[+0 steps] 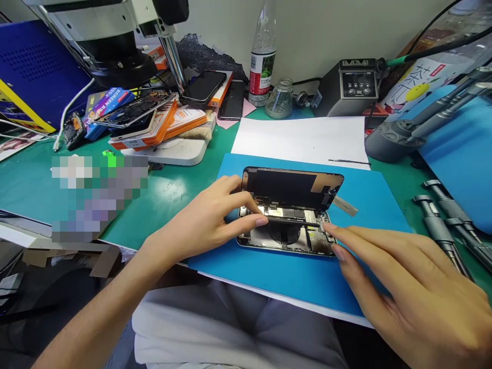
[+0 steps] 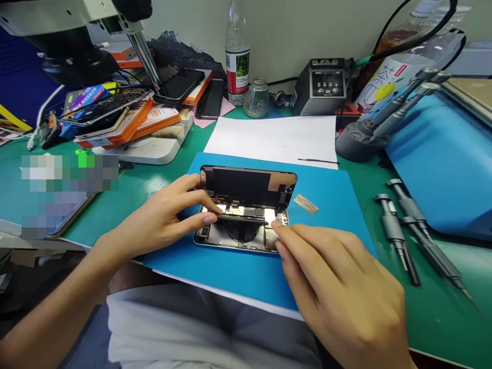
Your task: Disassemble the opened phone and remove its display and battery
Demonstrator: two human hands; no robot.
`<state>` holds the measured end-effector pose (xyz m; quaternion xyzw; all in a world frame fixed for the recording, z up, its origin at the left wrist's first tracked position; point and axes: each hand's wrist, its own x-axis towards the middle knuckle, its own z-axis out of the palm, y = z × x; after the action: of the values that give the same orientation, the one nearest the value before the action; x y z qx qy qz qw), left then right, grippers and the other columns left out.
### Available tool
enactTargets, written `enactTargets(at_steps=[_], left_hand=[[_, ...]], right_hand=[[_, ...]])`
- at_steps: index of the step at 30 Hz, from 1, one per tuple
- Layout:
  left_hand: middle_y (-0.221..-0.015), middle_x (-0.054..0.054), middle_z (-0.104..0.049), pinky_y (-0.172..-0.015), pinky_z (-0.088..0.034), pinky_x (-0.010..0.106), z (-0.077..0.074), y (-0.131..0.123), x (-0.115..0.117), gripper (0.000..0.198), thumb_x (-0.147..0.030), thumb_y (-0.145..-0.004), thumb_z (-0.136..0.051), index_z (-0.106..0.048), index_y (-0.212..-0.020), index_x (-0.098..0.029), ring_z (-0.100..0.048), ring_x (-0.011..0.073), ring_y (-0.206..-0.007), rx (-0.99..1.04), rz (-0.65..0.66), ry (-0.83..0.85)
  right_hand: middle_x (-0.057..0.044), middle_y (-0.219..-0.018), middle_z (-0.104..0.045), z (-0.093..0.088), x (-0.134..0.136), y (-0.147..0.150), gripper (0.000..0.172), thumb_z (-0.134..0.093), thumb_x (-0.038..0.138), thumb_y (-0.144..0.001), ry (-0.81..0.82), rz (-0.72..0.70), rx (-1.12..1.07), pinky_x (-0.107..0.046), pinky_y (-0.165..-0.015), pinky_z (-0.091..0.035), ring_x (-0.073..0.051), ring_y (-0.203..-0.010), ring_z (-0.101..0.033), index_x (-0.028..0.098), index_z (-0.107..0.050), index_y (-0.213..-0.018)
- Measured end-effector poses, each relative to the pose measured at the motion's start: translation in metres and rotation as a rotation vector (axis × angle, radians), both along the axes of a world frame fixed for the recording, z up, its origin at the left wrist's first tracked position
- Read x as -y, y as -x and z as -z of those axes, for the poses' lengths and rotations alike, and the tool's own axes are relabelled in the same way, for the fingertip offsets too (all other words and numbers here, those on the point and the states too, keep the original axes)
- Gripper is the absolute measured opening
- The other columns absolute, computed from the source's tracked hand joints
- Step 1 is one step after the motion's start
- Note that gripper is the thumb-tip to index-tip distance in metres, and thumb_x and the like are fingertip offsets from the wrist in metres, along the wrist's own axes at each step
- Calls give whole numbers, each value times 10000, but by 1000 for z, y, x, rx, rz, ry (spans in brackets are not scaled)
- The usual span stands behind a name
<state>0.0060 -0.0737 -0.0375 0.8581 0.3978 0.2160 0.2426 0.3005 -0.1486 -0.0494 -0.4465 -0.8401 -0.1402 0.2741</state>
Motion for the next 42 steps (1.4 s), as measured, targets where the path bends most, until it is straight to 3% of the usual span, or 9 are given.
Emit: enactTargets(at_steps=[17, 26, 32, 36, 42], left_hand=[[-1120, 48, -600, -968, -455, 323, 0, -2, -1, 244, -407, -1093, -567, -715, -1063, -215, -581, 210, -1093, 23, 5, -5], [-1126, 45, -586, -997, -439, 323, -1, 0, 1, 232, -403, -1097, -560, -706, -1084, -223, -570, 214, -1131, 29, 12, 29], [-1205, 44, -561, -1014, -445, 322, -2, 3, 0, 249, -460, -1012, -698, -690, -1158, -258, -562, 226, -1181, 25, 34, 108], [-1219, 44, -558, -1029, -441, 322, -2, 5, 0, 257, -454, -1000, -716, -682, -1164, -260, -560, 224, -1190, 32, 37, 122], [-1303, 56, -542, -1085, -441, 339, -2, 6, 2, 425, -495, -914, -808, -660, -1243, -270, -543, 254, -1274, -11, 51, 132]], right_hand=[[-86, -1233, -730, 6, -3, -4, 619, -745, 5, -897, 35, -38, 19, -441, -978, -511, -265, -1070, -670, 189, -613, -1474], [-88, -1172, -755, 3, -2, -2, 520, -744, 42, -921, -15, -21, 70, -455, -896, -462, -271, -1015, -659, 172, -641, -1414], [-86, -1129, -765, 3, 0, -2, 374, -718, 71, -957, -38, -75, 78, -446, -891, -456, -258, -1009, -642, 166, -688, -1317], [-91, -1163, -760, 4, 1, -4, 383, -721, 77, -957, -34, -80, 71, -446, -918, -470, -261, -1048, -641, 158, -681, -1329], [-101, -1186, -746, 9, -2, -10, 280, -681, 84, -981, -19, -130, 99, -454, -920, -473, -271, -1066, -638, 155, -712, -1251]])
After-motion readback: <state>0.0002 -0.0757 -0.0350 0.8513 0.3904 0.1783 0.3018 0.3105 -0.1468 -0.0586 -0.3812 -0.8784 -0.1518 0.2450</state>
